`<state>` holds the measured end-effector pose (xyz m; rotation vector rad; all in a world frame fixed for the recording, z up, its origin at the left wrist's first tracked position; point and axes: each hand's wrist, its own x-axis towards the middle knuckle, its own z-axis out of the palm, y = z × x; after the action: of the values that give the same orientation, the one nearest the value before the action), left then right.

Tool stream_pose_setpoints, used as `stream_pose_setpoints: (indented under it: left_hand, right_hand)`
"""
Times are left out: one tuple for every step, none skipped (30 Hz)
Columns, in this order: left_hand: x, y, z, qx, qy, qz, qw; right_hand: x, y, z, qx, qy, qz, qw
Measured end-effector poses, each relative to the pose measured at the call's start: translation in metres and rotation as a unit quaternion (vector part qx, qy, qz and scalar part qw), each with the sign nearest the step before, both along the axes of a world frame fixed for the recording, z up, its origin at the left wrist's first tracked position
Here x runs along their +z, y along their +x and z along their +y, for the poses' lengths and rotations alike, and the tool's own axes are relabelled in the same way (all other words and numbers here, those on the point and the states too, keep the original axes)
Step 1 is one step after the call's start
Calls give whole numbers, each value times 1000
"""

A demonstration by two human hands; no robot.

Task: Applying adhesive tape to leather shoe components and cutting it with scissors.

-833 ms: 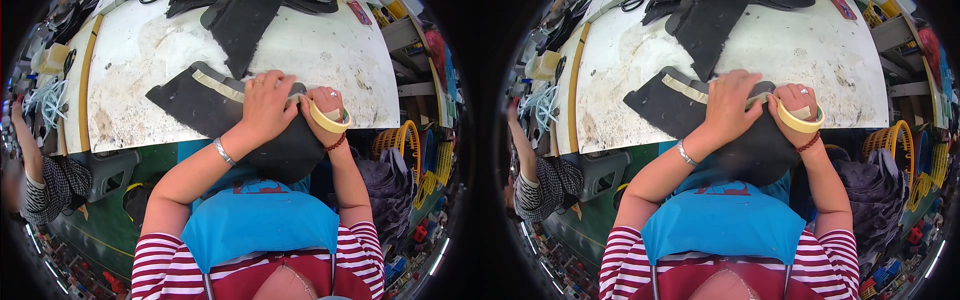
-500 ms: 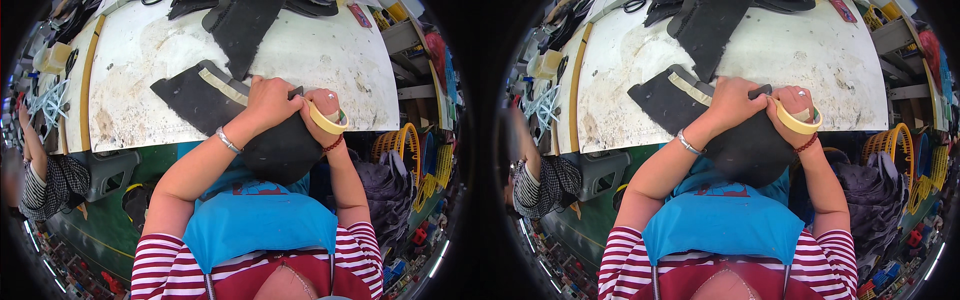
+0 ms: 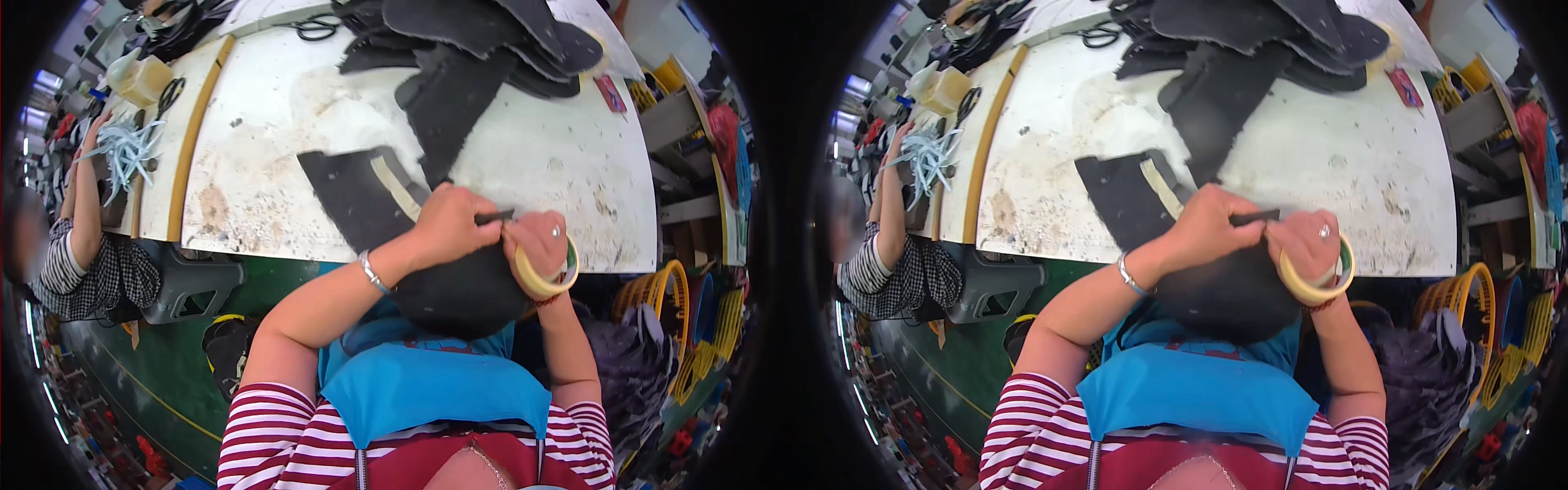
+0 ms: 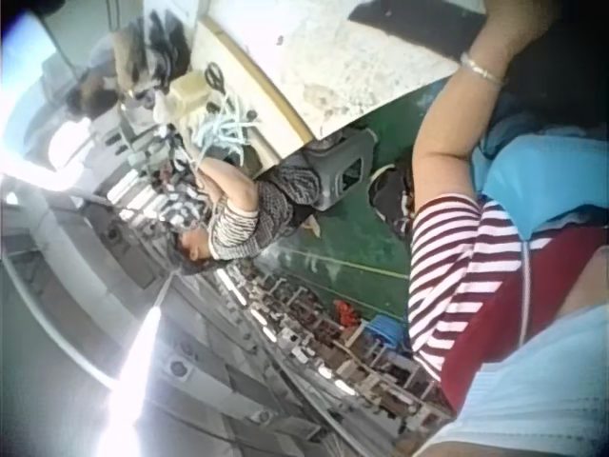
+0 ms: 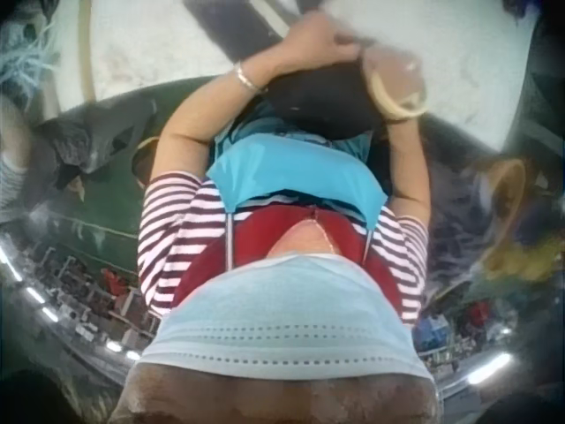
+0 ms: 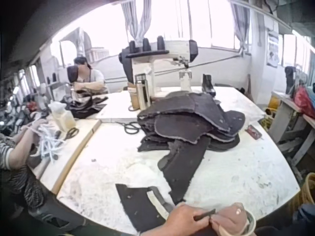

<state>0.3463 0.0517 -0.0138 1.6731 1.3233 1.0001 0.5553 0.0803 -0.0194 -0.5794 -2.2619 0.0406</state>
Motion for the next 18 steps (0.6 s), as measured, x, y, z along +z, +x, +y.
stream_pose_setpoints:
  left_hand:
    - [5,-6,-6,-3,9,-8,1000]
    - [6,-16,-11,17,27,33,999]
    - [3,-27,-16,38,43,73,996]
    - [-6,-38,-22,102,24,13,994]
    - [18,-52,-30,108,0,19,994]
    - [30,-71,-41,126,23,35,991]
    - [56,-86,-50,158,67,73,982]
    - [70,-106,-55,203,98,96,970]
    - [89,-127,-54,249,67,101,961]
    - [91,-155,-47,298,69,93,947]
    - [102,-181,-37,344,93,68,932]
    - [104,-221,-25,373,130,116,911]
    - [101,-265,-13,403,163,163,886]
    - [100,-310,-1,430,157,219,862]
    - [100,-336,13,450,150,270,838]
    - [101,-331,27,447,155,268,839]
    - [102,-317,42,483,183,398,758]
    - [103,-301,57,508,207,517,657]
  right_hand:
    - [5,-3,-4,17,40,-10,999]
    - [15,-7,-12,50,52,-15,997]
    - [24,-12,-22,84,61,-21,994]
    - [31,-14,-29,120,92,-14,988]
    - [37,-14,-29,137,89,-4,986]
    - [40,-16,-24,126,55,19,990]
    - [42,-15,-19,113,18,41,993]
    - [37,-12,-11,83,1,51,995]
    - [28,-10,-1,54,-15,62,996]
    - [25,-11,2,31,-31,82,996]
    - [20,-13,3,32,-23,87,995]
    - [14,-15,4,33,-41,87,995]
    - [12,-16,2,36,-60,86,994]
    - [12,-20,1,52,-62,64,995]
    - [9,-20,0,51,-57,64,995]
    - [3,-19,-2,43,-71,59,995]
    - [-3,-16,-4,35,-85,54,994]
    - [-8,-15,-5,21,-92,54,994]
